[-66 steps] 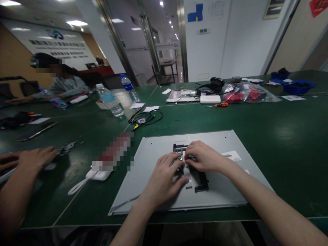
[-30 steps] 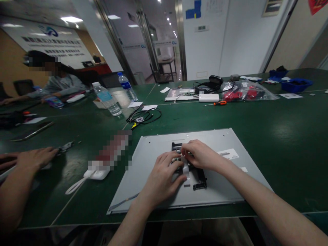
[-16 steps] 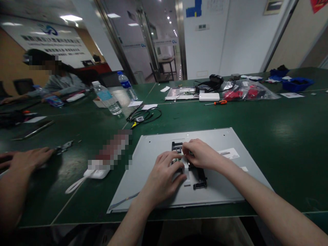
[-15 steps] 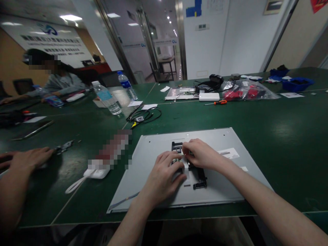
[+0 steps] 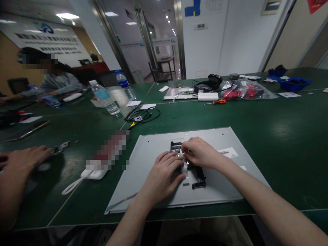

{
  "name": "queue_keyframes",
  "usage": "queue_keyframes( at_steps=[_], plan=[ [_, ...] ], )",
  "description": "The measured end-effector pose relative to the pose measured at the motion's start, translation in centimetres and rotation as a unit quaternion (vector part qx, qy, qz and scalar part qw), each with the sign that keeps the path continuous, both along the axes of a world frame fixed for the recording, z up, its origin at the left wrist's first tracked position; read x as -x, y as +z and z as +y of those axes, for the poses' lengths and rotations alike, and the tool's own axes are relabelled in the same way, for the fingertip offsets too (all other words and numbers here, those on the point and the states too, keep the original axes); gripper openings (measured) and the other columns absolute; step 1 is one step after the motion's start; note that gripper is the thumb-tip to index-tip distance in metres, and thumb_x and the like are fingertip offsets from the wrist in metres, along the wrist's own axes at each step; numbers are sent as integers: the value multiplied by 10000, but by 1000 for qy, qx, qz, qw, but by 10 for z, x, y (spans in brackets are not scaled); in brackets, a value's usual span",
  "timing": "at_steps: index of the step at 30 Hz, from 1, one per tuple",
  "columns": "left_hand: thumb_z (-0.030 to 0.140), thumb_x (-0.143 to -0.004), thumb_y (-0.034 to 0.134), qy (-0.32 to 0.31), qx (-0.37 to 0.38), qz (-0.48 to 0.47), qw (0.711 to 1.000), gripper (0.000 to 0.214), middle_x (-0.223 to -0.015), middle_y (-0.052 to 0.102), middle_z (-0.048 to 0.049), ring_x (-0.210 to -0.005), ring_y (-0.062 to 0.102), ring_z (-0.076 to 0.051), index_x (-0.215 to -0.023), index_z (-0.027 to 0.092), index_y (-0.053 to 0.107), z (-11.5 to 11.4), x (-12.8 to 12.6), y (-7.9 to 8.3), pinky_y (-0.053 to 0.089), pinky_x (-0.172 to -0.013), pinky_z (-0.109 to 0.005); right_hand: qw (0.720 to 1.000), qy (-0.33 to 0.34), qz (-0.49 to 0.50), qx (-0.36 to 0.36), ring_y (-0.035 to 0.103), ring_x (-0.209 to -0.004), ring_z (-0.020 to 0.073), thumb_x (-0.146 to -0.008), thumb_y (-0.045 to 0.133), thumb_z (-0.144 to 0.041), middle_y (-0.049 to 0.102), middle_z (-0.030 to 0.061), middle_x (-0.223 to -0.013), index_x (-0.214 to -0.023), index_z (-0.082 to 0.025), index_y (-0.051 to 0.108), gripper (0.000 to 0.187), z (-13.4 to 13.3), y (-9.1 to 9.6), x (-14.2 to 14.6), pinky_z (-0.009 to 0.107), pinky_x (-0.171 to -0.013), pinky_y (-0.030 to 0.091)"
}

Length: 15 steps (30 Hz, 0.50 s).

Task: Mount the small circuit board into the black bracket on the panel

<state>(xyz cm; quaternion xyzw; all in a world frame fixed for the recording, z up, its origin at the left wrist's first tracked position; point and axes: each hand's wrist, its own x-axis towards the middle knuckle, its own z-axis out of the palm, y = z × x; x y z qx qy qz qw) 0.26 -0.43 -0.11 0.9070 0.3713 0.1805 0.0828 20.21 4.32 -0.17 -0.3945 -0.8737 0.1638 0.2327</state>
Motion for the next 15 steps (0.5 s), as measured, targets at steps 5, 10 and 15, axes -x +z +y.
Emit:
queue_keyframes(
  at_steps=[5, 10, 15],
  plan=[
    [267, -817, 626, 4, 4, 8, 1000, 250, -1188, 600, -63, -1212, 467, -247, -1055, 219, 566, 0, 0, 0, 275, -1073, -478, 1000, 7, 9, -12, 567, -785, 165, -802, 566, -110, 648, 33, -792, -829, -175, 605, 81, -1, 4, -1, 289, -742, 387],
    [269, -815, 626, 1, 8, 1, 1000, 258, -1189, 603, -70, -1206, 474, -257, -1062, 220, 567, -1, 0, 1, 289, -1061, -486, 999, 26, 12, -21, 574, -799, 177, -813, 568, -120, 658, 47, -787, -812, -172, 633, 84, -1, 4, -2, 303, -753, 392],
    [276, -815, 628, 6, 4, -2, 1000, 293, -1190, 606, -67, -1188, 488, -251, -1096, 223, 564, -1, 1, 1, 303, -1060, -472, 998, 64, -3, -13, 576, -764, 174, -851, 555, -186, 667, 44, -744, -760, -177, 652, 134, -4, 7, 0, 319, -762, 403]
  ],
)
